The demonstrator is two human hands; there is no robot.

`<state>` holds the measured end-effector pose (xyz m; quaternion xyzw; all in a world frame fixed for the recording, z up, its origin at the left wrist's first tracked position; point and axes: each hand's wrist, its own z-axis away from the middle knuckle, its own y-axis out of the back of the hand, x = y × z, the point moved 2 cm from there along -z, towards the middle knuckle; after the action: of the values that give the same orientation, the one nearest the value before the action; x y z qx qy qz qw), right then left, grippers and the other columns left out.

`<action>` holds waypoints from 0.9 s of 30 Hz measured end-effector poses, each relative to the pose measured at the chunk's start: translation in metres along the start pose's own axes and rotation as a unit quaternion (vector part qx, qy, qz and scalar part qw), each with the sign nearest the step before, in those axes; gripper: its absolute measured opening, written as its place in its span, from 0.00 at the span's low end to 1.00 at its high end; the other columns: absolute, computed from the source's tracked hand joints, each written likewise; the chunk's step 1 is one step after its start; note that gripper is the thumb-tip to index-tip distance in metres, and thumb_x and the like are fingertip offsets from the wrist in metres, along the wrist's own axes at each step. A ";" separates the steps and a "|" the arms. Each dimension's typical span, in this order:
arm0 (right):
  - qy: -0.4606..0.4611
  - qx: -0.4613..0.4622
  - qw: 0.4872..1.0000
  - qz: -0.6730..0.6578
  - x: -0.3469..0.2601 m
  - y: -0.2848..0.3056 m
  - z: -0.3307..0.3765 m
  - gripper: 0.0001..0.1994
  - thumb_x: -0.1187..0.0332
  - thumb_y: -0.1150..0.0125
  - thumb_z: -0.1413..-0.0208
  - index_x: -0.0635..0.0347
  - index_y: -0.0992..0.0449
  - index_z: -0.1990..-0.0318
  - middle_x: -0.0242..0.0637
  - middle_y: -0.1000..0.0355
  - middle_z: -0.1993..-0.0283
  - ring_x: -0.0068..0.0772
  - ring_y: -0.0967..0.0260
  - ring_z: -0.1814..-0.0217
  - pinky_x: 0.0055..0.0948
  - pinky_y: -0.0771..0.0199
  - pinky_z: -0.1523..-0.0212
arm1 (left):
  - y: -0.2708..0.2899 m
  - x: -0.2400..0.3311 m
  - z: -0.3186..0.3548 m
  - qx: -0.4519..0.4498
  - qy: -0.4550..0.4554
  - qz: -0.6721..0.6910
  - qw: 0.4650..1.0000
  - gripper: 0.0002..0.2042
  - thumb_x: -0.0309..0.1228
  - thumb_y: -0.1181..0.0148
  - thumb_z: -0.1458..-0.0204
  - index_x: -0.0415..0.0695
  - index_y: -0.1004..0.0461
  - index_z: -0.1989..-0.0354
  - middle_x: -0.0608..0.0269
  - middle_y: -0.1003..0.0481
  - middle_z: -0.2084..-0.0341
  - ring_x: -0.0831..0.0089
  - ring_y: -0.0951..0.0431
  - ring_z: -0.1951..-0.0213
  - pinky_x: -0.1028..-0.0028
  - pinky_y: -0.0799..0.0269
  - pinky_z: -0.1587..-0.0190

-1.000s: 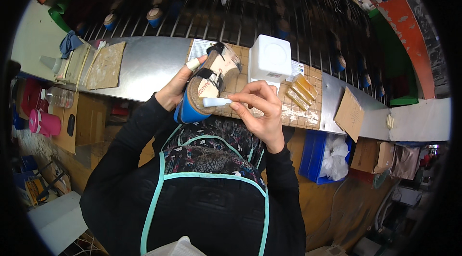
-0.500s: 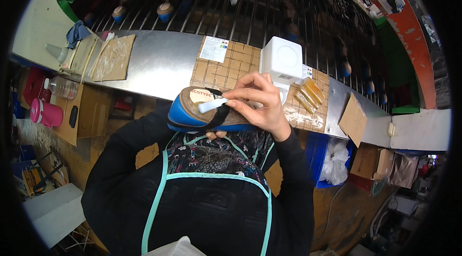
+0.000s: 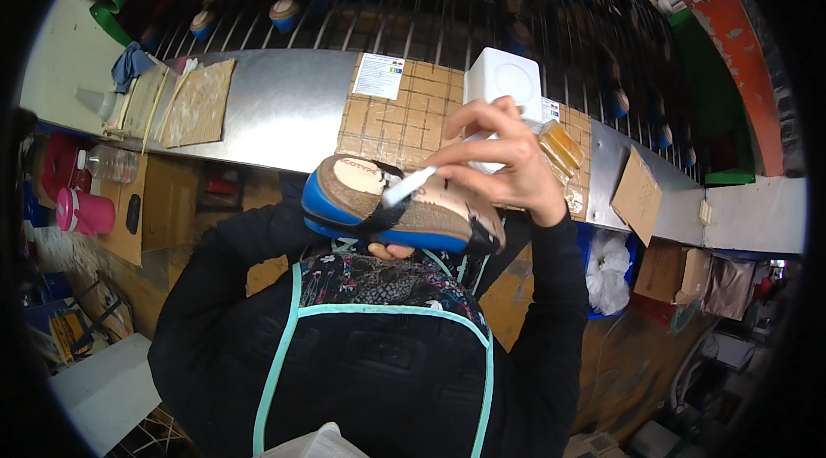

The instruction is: The person repeatedly applies a white substance from a small container onto the sole and strap areas of a blue sandal using a brush. The sandal is turned and repositioned multiple times to access different surfaces. The person works at a cluttered workbench with other sandals visible on a rack above.

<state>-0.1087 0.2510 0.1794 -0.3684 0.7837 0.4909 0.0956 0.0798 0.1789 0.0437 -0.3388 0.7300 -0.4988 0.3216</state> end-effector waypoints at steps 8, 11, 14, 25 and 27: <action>-0.082 0.253 0.918 0.295 -0.032 -0.039 0.027 0.15 0.70 0.27 0.59 0.45 0.16 0.59 0.28 0.28 0.64 0.21 0.35 0.69 0.29 0.53 0.60 | -0.040 0.063 0.011 0.352 -0.375 -0.406 0.756 0.38 0.62 0.50 0.45 0.37 0.35 0.41 0.54 0.24 0.56 0.71 0.21 0.56 0.76 0.20 0.57; -0.079 0.267 0.923 0.266 -0.043 -0.064 0.035 0.14 0.67 0.26 0.59 0.46 0.16 0.60 0.28 0.28 0.64 0.19 0.36 0.71 0.29 0.54 0.61 | -0.047 0.079 0.011 0.337 -0.466 -0.412 0.707 0.40 0.65 0.51 0.47 0.38 0.35 0.41 0.54 0.25 0.54 0.72 0.21 0.57 0.75 0.22 0.54; -0.073 0.224 0.955 0.180 -0.048 -0.066 0.040 0.13 0.67 0.27 0.58 0.48 0.16 0.62 0.29 0.28 0.63 0.20 0.35 0.71 0.29 0.53 0.61 | -0.051 0.081 0.015 0.303 -0.475 -0.455 0.690 0.42 0.65 0.51 0.47 0.37 0.38 0.38 0.52 0.27 0.49 0.68 0.24 0.51 0.71 0.25 0.49; -0.175 0.368 0.893 0.192 0.023 -0.007 -0.010 0.08 0.65 0.29 0.55 0.48 0.16 0.64 0.29 0.29 0.60 0.24 0.35 0.72 0.32 0.52 0.59 | -0.030 0.088 0.014 0.262 -0.408 -0.535 0.692 0.53 0.64 0.34 0.61 0.42 0.47 0.31 0.53 0.38 0.37 0.60 0.33 0.40 0.62 0.32 0.40; -0.179 0.397 0.864 0.252 0.027 -0.006 -0.012 0.08 0.65 0.30 0.55 0.48 0.16 0.64 0.29 0.30 0.59 0.23 0.35 0.72 0.32 0.53 0.59 | -0.030 0.089 0.011 0.267 -0.430 -0.518 0.689 0.53 0.64 0.34 0.61 0.43 0.48 0.31 0.53 0.39 0.36 0.60 0.34 0.39 0.62 0.32 0.39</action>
<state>-0.1215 0.2261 0.1674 0.0051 0.9480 0.2030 0.2449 0.0441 0.0928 0.0572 -0.7407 0.0563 -0.5596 0.3675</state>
